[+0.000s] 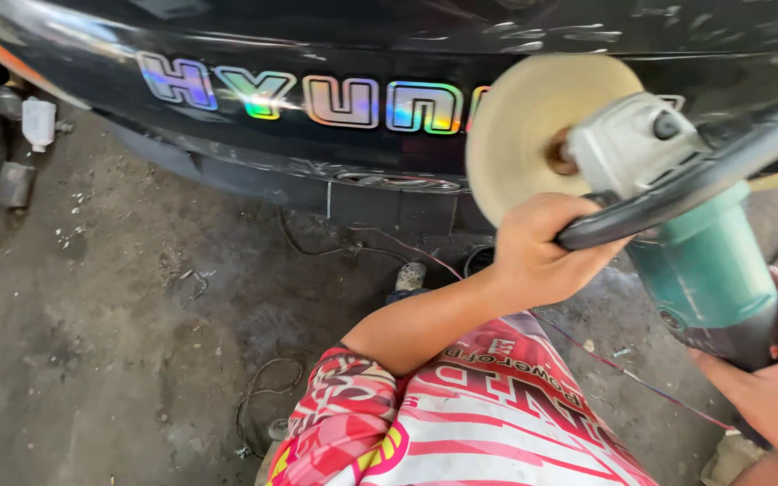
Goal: The person uses a handheld electric polisher with a buffing pad to polish the front bumper of a black Hyundai car. They move the tool back and forth across the surface, focusing on the area around the brand logo and the lower edge of the bumper.
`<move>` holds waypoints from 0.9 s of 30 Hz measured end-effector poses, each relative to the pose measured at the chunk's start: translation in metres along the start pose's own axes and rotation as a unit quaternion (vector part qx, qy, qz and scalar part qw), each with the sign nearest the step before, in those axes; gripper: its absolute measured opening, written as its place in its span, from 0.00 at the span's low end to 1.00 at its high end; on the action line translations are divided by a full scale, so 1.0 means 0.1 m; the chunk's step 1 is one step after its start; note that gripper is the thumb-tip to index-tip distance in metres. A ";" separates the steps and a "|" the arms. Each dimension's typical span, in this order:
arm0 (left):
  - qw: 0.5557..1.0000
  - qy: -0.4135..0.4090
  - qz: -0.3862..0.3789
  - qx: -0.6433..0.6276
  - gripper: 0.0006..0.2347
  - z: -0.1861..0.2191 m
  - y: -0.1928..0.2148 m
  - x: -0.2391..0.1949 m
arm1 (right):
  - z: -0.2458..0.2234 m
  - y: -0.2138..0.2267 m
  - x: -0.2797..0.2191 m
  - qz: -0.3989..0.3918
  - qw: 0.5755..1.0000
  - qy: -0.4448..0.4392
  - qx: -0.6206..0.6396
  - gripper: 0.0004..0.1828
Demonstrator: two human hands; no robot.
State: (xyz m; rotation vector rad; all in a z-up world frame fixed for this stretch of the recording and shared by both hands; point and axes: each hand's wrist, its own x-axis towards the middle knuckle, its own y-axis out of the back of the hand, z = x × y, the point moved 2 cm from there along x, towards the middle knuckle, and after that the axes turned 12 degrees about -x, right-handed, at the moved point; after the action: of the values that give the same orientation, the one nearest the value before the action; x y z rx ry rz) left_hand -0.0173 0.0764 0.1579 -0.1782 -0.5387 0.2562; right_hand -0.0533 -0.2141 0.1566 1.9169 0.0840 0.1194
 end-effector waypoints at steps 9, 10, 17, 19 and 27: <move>0.993 -0.060 0.098 -0.006 0.08 0.45 1.52 -0.13 | -1.56 -0.19 0.35 -0.060 0.991 0.067 -0.096 0.56; 0.993 -0.062 0.098 -0.005 0.08 0.46 1.69 -0.15 | -1.73 -0.23 0.39 -0.059 0.991 0.069 -0.094 0.56; 0.953 -0.073 0.289 0.053 0.06 0.38 2.85 -0.32 | -2.72 -0.33 0.52 -0.068 0.968 0.239 -0.044 0.50; 0.951 -0.094 0.295 0.007 0.05 0.49 3.05 -0.20 | -2.90 -0.35 0.55 -0.072 0.959 0.273 -0.029 0.49; 0.948 -0.104 0.299 -0.040 0.06 0.67 3.10 -0.05 | -3.02 -0.31 0.63 -0.125 0.950 0.284 -0.017 0.55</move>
State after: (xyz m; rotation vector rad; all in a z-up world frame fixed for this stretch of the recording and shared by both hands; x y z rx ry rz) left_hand -0.1170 0.3766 0.1393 -0.3974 -0.6967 0.8534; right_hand -0.0285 0.0852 0.2329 1.7685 0.7052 0.4958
